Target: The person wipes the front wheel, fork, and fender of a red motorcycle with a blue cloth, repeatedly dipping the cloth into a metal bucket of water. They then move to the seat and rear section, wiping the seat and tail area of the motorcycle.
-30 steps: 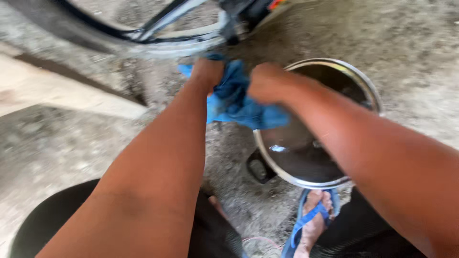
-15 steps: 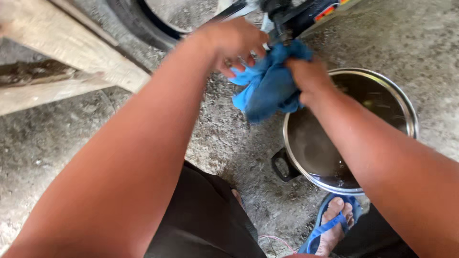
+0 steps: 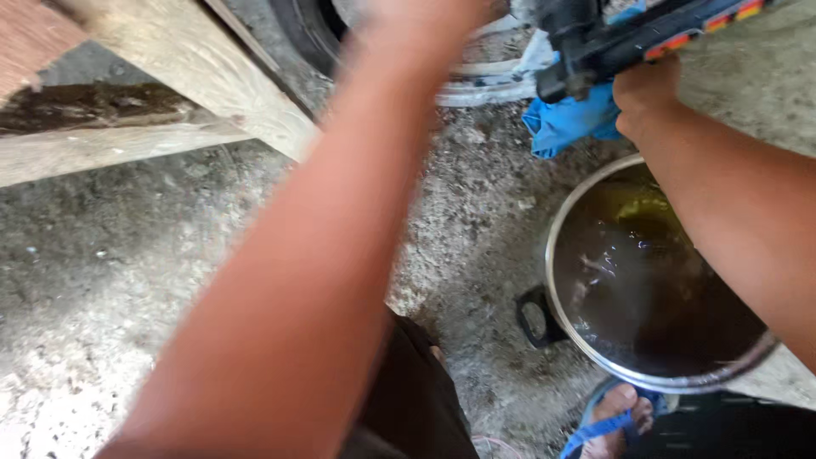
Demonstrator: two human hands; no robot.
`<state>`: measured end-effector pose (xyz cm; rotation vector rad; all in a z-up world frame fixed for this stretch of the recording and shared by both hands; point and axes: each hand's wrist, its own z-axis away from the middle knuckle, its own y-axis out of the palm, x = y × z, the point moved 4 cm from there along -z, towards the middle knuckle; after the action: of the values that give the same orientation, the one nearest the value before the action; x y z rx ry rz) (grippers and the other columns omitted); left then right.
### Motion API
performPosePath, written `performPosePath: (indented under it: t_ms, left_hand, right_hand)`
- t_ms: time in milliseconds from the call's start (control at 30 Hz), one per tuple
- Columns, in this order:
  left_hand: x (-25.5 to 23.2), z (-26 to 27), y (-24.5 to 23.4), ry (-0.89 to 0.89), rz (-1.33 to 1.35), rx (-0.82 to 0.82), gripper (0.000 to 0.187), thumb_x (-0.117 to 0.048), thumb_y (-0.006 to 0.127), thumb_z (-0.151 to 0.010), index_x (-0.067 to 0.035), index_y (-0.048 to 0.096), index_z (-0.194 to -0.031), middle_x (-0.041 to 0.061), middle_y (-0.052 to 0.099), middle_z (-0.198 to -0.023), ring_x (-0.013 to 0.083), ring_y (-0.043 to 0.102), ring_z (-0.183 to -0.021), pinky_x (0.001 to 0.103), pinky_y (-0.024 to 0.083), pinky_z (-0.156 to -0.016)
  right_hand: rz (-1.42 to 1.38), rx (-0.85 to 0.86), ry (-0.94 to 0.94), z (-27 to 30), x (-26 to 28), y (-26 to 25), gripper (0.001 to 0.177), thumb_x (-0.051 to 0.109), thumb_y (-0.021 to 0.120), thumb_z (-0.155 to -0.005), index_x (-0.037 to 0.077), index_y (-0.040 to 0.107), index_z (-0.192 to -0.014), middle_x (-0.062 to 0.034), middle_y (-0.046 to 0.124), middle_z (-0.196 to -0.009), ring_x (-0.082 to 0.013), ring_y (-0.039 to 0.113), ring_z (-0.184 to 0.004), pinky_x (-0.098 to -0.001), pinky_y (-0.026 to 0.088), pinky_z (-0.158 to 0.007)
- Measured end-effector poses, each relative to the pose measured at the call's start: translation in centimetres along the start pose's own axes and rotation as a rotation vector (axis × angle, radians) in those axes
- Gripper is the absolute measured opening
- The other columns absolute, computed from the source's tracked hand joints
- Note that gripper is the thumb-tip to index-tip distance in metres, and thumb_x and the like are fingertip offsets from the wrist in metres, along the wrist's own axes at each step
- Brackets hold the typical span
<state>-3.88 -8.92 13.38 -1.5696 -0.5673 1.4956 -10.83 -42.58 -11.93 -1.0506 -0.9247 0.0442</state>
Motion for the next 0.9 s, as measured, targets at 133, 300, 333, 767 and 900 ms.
performPosePath:
  t_ms: [133,300,333,767,900]
  left_hand:
    - [-0.4,-1.1,8.7,-0.055,-0.09,0.221,0.042,-0.025,0.07,-0.081,-0.017,0.072,-0.122,0.014,0.067,-0.132,0.0352,0.064,-0.121,0.048,0.054,-0.099]
    - [0.8,0.9,13.8,-0.22,-0.073,0.097,0.113,-0.026,0.085,-0.072,0.008,0.015,-0.155,0.024,0.027,-0.16,0.0372,0.041,-0.139,0.05,0.044,-0.104]
    - [1.0,1.2,13.1,-0.185,-0.082,-0.037,0.11,-0.026,0.083,-0.071,0.007,0.018,-0.153,0.023,0.021,-0.163,0.0385,0.036,-0.142,0.051,0.043,-0.102]
    - [6.0,-5.2,26.5,-0.104,-0.027,0.289,0.03,-0.024,0.071,-0.086,-0.007,0.074,-0.111,0.015,0.076,-0.119,0.0278,0.075,-0.11,0.038,0.061,-0.088]
    - [7.5,-7.4,29.5,0.255,-0.335,0.339,0.055,-0.025,0.086,-0.063,-0.021,0.069,-0.116,0.004,0.071,-0.113,0.0255,0.068,-0.104,0.037,0.057,-0.076]
  right_hand:
    - [0.2,0.002,-0.139,-1.1,0.2,2.1,0.062,0.022,0.071,-0.093,0.009,0.044,-0.147,-0.0243,0.051,-0.142,-0.0437,0.052,-0.123,-0.0573,0.047,-0.096]
    - [0.409,-0.211,-0.497,-0.7,0.7,3.3,0.068,0.026,0.075,-0.091,0.003,0.046,-0.148,-0.0304,0.051,-0.142,-0.0482,0.049,-0.123,-0.0576,0.044,-0.097]
    - [0.435,-0.249,-0.574,0.4,1.2,3.7,0.069,0.027,0.076,-0.091,0.002,0.046,-0.148,-0.0316,0.051,-0.143,-0.0491,0.049,-0.124,-0.0576,0.043,-0.097]
    - [0.084,0.274,-0.853,6.1,5.0,0.6,0.072,0.013,0.088,-0.08,0.006,0.055,-0.143,-0.0246,0.068,-0.129,-0.0398,0.064,-0.119,-0.0482,0.053,-0.097]
    - [-0.562,0.677,-0.313,4.8,3.5,-0.5,0.063,0.006,0.083,-0.081,0.011,0.053,-0.136,-0.0144,0.069,-0.129,-0.0314,0.07,-0.119,-0.0468,0.06,-0.101]
